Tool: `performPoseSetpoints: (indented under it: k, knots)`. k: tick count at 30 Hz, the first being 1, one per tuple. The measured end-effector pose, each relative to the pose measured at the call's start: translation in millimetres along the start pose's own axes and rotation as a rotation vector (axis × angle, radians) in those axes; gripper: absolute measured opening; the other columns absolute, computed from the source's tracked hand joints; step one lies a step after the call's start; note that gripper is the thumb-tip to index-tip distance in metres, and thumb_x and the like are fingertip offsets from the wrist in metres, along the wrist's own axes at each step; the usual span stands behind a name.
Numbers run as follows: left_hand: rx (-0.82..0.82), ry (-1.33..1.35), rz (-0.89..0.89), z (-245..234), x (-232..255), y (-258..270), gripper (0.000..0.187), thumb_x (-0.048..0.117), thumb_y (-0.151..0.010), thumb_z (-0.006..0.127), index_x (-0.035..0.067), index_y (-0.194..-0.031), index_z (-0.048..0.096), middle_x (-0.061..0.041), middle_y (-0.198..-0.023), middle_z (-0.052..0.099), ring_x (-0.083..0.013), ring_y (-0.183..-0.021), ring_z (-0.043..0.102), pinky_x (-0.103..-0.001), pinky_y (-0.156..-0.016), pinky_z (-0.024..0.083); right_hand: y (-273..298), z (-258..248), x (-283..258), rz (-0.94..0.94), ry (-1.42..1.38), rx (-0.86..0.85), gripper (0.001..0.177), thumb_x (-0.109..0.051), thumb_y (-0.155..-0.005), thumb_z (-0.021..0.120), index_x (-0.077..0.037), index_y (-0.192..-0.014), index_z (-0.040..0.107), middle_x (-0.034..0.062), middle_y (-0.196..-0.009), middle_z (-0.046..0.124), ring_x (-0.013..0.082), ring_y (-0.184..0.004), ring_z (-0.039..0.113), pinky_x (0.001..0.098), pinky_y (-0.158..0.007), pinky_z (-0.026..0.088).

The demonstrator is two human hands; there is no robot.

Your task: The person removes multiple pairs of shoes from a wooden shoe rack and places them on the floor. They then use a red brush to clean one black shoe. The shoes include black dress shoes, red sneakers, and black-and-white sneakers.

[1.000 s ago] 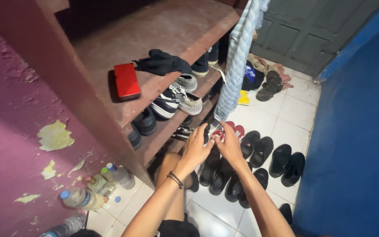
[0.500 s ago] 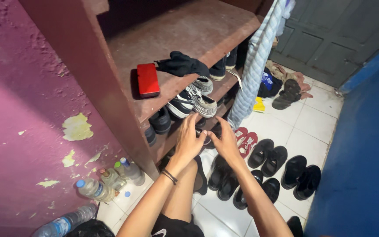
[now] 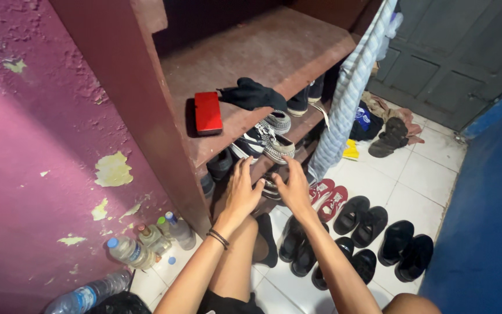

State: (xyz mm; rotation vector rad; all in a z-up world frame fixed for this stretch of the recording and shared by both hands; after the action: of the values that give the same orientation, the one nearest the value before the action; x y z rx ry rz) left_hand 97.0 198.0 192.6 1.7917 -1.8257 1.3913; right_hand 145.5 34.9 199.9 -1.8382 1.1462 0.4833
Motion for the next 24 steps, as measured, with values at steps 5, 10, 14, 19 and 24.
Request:
performPoseSetpoints:
  k: [5,10,14,19,24]
  knots:
    - [0.008,0.027,0.002,-1.8,0.7,1.2,0.070,0.016,-0.085,0.073,0.004,-0.146,0.041,-0.024,-0.149,0.044,-0.0457,-0.130,0.051,-0.050,-0.104,0.045,-5.6,-7.5,-2.7,-0.062,0.059,0.128,0.057,-0.007,-0.085,0.072,-0.004,-0.138,0.052,0.0220,-0.138,0.054,0.0416,-0.122,0.058,0.0455,-0.103,0.048]
    - [0.014,0.048,-0.012,-0.3,-2.8,1.9,0.069,0.014,-0.085,0.073,0.004,-0.146,0.041,-0.023,-0.150,0.043,-0.0458,-0.125,0.055,-0.049,-0.101,0.048,-8.4,-1.9,-5.8,-0.094,0.121,0.109,0.061,-0.006,-0.082,0.072,-0.002,-0.139,0.052,0.0271,-0.144,0.047,0.0475,-0.126,0.051,0.0503,-0.104,0.043]
    - [0.010,0.058,-0.030,0.6,-7.7,2.7,0.069,0.012,-0.084,0.073,0.003,-0.145,0.041,-0.021,-0.151,0.043,-0.0457,-0.120,0.059,-0.048,-0.097,0.050,-14.0,13.5,-19.1,-0.087,0.148,0.088,0.056,-0.013,-0.086,0.074,-0.005,-0.138,0.055,0.0220,-0.145,0.050,0.0448,-0.126,0.054,0.0498,-0.105,0.044]
    - [0.001,0.038,-0.064,-3.0,-13.1,8.8,0.071,0.013,-0.083,0.074,0.003,-0.145,0.041,-0.022,-0.153,0.039,-0.0460,-0.121,0.058,-0.048,-0.099,0.050,-32.5,36.6,-36.4,-0.182,0.060,-0.032,0.070,-0.016,-0.081,0.077,-0.001,-0.143,0.047,0.0248,-0.145,0.048,0.0458,-0.126,0.054,0.0485,-0.102,0.047]
    - [0.016,0.040,-0.055,-9.5,-9.9,13.4,0.070,0.013,-0.083,0.074,0.003,-0.145,0.043,-0.021,-0.153,0.042,-0.0442,-0.127,0.054,-0.046,-0.103,0.047,-55.9,63.4,-29.6,-0.140,-0.006,-0.130,0.074,-0.015,-0.074,0.083,0.001,-0.135,0.044,0.0263,-0.127,0.053,0.0465,-0.118,0.055,0.0494,-0.095,0.048]
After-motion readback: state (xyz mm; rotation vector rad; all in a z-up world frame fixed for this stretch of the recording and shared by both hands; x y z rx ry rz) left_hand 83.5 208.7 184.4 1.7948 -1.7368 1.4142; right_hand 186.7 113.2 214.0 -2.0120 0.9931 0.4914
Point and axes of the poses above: each hand's wrist, its own y-axis away from the middle knuckle, its own z-axis out of the palm, x = y × z, the point moved 9 cm from there along -y, towards the middle knuckle
